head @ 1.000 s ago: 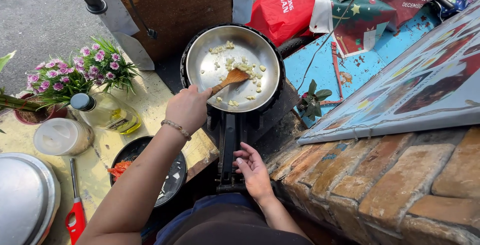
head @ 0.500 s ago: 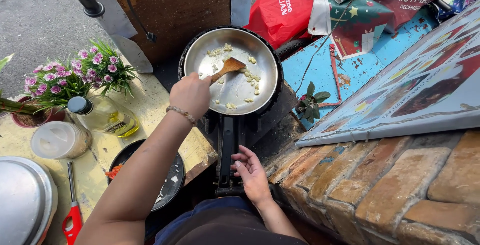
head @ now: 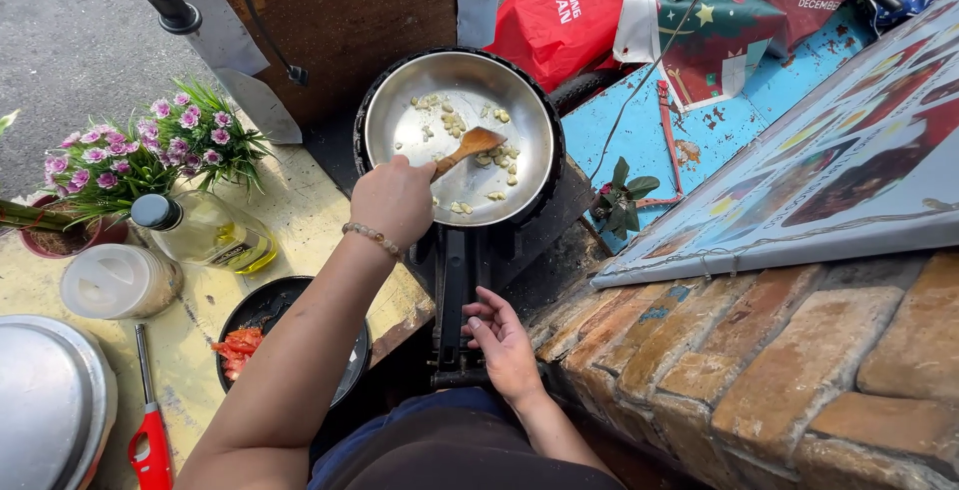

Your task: The person pours oil into a heated pan, adds chopped garlic and tomatoes from a plate, and sautés them using a wooden spatula.

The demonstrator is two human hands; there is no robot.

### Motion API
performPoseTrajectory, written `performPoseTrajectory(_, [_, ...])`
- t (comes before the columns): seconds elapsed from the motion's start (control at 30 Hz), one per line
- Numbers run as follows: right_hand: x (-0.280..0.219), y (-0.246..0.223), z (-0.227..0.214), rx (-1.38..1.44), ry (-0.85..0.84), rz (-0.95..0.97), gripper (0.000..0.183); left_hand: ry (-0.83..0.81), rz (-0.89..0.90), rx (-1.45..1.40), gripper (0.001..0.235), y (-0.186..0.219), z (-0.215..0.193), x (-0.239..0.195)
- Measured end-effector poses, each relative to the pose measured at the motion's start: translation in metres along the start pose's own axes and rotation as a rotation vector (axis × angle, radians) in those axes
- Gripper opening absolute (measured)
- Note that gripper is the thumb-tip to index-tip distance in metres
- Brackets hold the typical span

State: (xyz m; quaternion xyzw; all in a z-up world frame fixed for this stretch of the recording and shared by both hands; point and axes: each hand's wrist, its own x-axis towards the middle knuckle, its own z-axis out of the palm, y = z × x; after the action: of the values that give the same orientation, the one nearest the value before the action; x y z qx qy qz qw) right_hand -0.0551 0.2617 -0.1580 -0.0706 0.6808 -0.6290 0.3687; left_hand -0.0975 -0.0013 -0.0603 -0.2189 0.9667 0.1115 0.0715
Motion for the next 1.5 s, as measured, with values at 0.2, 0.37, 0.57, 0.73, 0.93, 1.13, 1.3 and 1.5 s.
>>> performPoseTrajectory(0.2, [-0.004, -0.011, 0.004, -0.01, 0.003, 0.017, 0.056, 0.036, 0.049, 0.01, 0.028, 0.015, 0.032, 0.041])
performPoseTrajectory(0.37, [-0.002, -0.009, 0.0, -0.014, 0.015, -0.002, 0.056, -0.117, 0.026, 0.042, 0.042, -0.007, -0.021, -0.026])
performPoseTrajectory(0.57, [-0.001, -0.005, 0.004, -0.02, 0.017, -0.002, 0.056, -0.024, -0.183, 0.019, 0.052, -0.058, -0.034, -0.004])
performPoseTrajectory(0.73, [-0.001, -0.005, 0.003, -0.022, 0.024, 0.001, 0.056, -0.11, -0.213, 0.003, 0.063, -0.045, -0.016, -0.022])
performPoseTrajectory(0.93, [-0.001, -0.003, 0.002, -0.022, 0.019, -0.008, 0.058, -0.197, -0.107, -0.119, 0.049, -0.018, -0.05, -0.083])
performPoseTrajectory(1.13, [-0.002, -0.006, 0.002, -0.026, 0.013, -0.011, 0.057, -0.279, -0.003, 0.13, 0.046, -0.008, -0.048, -0.101])
performPoseTrajectory(1.3, [0.001, 0.016, -0.001, 0.024, -0.008, -0.098, 0.052, 0.044, 0.075, 0.091, 0.04, -0.011, 0.008, -0.049])
performPoseTrajectory(1.5, [0.0, 0.019, -0.005, 0.027, -0.008, -0.102, 0.053, -0.06, -0.014, 0.143, 0.04, -0.024, -0.05, -0.095])
